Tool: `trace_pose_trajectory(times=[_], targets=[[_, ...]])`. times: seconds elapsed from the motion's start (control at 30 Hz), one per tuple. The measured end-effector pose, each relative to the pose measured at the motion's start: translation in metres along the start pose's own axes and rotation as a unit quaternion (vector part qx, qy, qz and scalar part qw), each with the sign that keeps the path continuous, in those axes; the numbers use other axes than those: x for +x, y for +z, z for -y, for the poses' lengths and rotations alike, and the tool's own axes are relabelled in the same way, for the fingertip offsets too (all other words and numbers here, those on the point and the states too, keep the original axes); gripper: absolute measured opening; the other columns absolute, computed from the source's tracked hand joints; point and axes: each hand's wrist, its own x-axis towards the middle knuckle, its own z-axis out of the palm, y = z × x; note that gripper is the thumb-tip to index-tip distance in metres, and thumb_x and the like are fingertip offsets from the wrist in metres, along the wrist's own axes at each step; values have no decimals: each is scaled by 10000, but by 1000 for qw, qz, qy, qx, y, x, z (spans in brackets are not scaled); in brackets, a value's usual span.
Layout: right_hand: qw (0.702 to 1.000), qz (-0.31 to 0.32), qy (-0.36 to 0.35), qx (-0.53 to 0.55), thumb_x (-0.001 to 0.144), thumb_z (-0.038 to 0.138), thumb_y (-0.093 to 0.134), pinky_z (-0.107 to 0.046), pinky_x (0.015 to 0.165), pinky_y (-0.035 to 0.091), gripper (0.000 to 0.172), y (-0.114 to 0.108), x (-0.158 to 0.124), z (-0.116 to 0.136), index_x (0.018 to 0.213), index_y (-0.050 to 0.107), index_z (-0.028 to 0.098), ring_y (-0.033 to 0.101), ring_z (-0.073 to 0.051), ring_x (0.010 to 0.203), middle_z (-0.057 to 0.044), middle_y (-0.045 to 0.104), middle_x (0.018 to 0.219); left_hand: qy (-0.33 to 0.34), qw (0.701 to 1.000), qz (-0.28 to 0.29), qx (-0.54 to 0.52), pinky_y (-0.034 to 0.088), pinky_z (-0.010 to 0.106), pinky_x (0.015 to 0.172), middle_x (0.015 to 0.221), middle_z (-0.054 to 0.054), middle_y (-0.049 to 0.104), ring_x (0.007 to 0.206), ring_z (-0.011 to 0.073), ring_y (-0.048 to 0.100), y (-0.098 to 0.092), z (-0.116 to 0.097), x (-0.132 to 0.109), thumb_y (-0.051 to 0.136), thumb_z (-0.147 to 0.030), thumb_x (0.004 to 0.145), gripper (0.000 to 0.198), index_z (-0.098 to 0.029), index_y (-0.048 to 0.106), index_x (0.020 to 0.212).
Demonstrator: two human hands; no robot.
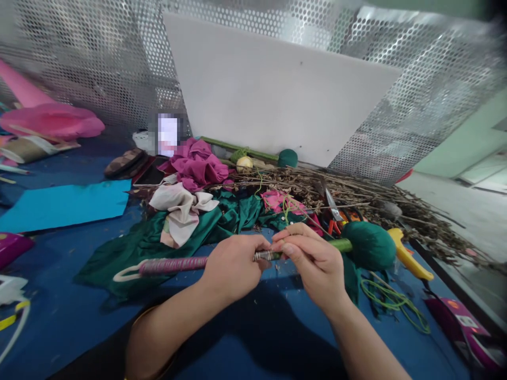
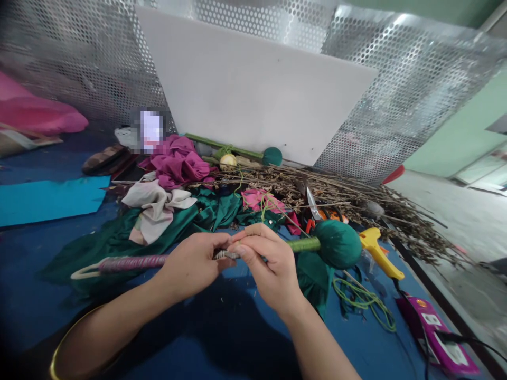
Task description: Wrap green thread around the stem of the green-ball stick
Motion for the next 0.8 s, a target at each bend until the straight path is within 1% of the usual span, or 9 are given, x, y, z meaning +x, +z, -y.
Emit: trace_pose_trajectory(times=[0.1,0.23,0.3,0.37,0.47,0.57,0.67,0.8], targets=[[999,-17,36,0,909,192,575,-284,661,524,198,1,2,-5,849,762,219,631,-173,818,-62,683,891,13,999,-7,33,355,295,626,864,-2,744,779,224,657,2,-1,-2,577,-207,767,212,-277,706,920],[997,-38,64,-13,900,209,590,-292,726,525,206,2,7,-11,791,764,210,645,-178,837,-61,689,877,45,994,-24,96,408,328,702,958,15,752,904,263,679,6,-1,-4,543,-183,795,246,-274,681,977],[996,-47,73,-22,890,211,604,-296,763,518,198,2,9,-13,772,764,207,652,-182,853,-55,689,865,70,988,-31,137,423,335,701,911,20,746,882,260,682,8,0,-5,529,-177,816,211,-259,670,950],[995,-54,84,-25,884,207,608,-288,769,513,196,1,11,-14,766,764,205,655,-180,857,-50,688,859,96,977,-46,186,425,335,649,833,24,729,805,254,681,9,0,-6,516,-183,840,181,-241,654,942],[993,-60,96,-25,883,199,604,-274,760,509,204,1,11,-16,754,763,199,656,-173,842,-49,689,851,155,953,-88,244,408,328,565,751,8,699,670,234,655,11,2,-7,489,-180,877,232,-229,617,1065],[993,-67,99,-21,876,202,612,-267,764,505,203,1,11,-17,739,762,198,652,-171,837,-50,692,840,245,920,-130,276,408,329,546,743,-11,687,633,218,634,14,6,-6,455,-125,890,297,-224,581,1141],[992,-69,106,-16,875,206,606,-266,771,503,201,1,11,-16,748,762,199,650,-173,851,-50,690,838,298,898,-146,288,422,335,547,803,-4,703,640,212,627,17,10,-3,450,-79,869,293,-201,598,1090],[991,-46,129,6,869,223,591,-272,761,502,219,-1,13,-13,716,747,196,644,-171,832,-47,676,824,325,891,-176,264,446,334,550,806,3,724,639,205,635,16,11,-3,448,-69,857,253,-188,643,965]])
